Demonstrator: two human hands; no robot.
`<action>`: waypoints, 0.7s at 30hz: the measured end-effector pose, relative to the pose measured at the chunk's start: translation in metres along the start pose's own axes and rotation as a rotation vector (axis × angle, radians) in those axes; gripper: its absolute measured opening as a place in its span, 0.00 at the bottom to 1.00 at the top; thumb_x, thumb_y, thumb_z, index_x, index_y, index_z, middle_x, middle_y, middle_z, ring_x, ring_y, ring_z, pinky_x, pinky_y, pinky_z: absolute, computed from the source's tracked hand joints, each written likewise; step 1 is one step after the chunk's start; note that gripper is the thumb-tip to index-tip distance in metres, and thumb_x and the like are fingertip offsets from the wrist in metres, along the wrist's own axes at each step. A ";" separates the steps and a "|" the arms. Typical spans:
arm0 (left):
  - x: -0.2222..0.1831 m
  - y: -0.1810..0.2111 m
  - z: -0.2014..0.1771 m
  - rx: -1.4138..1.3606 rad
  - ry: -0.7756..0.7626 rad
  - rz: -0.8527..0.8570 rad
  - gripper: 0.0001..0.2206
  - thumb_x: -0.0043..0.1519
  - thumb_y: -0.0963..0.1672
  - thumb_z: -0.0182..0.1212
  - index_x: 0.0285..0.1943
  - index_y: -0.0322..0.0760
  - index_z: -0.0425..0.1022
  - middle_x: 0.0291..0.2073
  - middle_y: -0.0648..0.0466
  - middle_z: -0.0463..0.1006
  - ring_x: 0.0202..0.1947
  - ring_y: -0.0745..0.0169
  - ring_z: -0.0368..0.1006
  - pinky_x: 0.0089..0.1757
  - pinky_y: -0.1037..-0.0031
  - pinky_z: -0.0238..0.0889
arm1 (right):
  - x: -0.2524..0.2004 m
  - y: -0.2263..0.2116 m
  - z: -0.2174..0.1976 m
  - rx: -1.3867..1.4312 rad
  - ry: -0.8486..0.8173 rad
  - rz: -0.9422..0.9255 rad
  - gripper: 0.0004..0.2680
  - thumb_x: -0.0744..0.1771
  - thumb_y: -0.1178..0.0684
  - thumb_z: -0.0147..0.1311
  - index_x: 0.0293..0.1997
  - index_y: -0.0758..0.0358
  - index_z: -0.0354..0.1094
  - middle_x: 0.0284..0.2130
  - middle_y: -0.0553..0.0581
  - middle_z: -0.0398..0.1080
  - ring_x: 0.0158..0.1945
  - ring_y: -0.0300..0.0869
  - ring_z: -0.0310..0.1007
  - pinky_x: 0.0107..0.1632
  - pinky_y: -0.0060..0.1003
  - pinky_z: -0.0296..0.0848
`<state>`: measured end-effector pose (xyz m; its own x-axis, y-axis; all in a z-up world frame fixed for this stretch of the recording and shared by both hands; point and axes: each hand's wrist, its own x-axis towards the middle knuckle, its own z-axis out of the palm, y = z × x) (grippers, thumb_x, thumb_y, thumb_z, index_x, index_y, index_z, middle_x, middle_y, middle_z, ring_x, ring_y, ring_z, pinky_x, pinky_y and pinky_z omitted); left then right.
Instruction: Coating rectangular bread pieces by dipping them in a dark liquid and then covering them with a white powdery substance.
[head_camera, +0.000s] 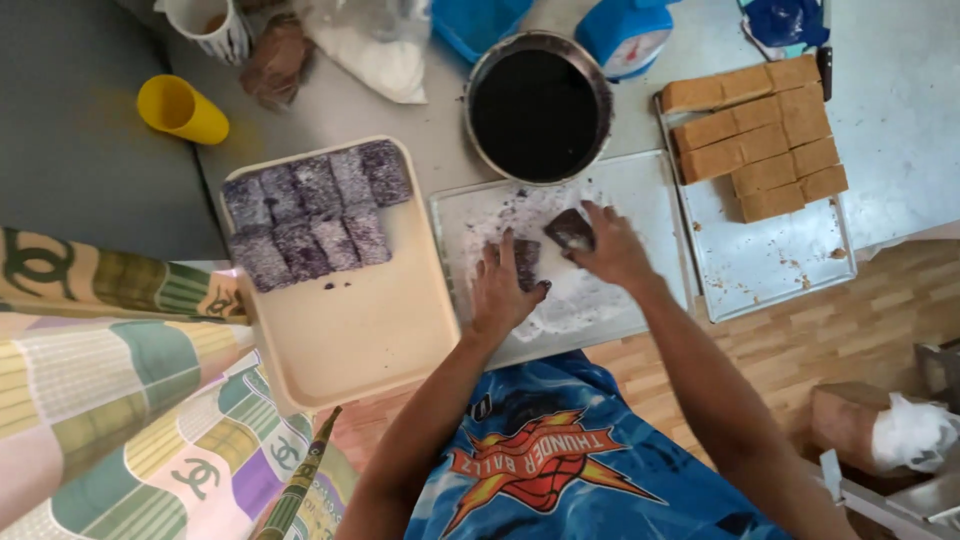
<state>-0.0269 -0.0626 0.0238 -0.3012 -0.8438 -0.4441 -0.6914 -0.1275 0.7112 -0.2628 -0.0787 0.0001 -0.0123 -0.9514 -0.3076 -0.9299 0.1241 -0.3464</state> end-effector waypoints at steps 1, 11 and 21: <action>0.003 0.004 0.011 0.010 0.002 -0.001 0.47 0.53 0.52 0.69 0.80 0.42 0.43 0.66 0.33 0.57 0.62 0.22 0.63 0.56 0.36 0.62 | 0.002 0.008 0.008 0.009 0.004 -0.002 0.33 0.60 0.44 0.65 0.73 0.58 0.56 0.51 0.75 0.67 0.53 0.77 0.70 0.53 0.69 0.71; 0.009 0.014 0.064 -0.048 0.321 -0.175 0.44 0.49 0.47 0.69 0.77 0.46 0.48 0.56 0.35 0.65 0.53 0.19 0.71 0.52 0.40 0.69 | -0.014 0.067 0.037 -0.110 0.328 -0.253 0.29 0.61 0.45 0.65 0.70 0.60 0.62 0.54 0.68 0.69 0.60 0.64 0.67 0.58 0.62 0.64; 0.017 -0.075 0.090 -0.010 0.575 -0.118 0.32 0.48 0.46 0.67 0.66 0.47 0.71 0.45 0.42 0.78 0.42 0.40 0.81 0.42 0.56 0.76 | -0.006 0.042 0.105 -0.098 0.565 -0.779 0.34 0.59 0.21 0.56 0.61 0.60 0.68 0.41 0.58 0.65 0.52 0.59 0.68 0.42 0.52 0.69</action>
<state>-0.0392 -0.0206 -0.0860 0.1836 -0.9706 -0.1554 -0.6917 -0.2399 0.6812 -0.2628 -0.0385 -0.1059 0.4697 -0.7549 0.4576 -0.7779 -0.5990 -0.1897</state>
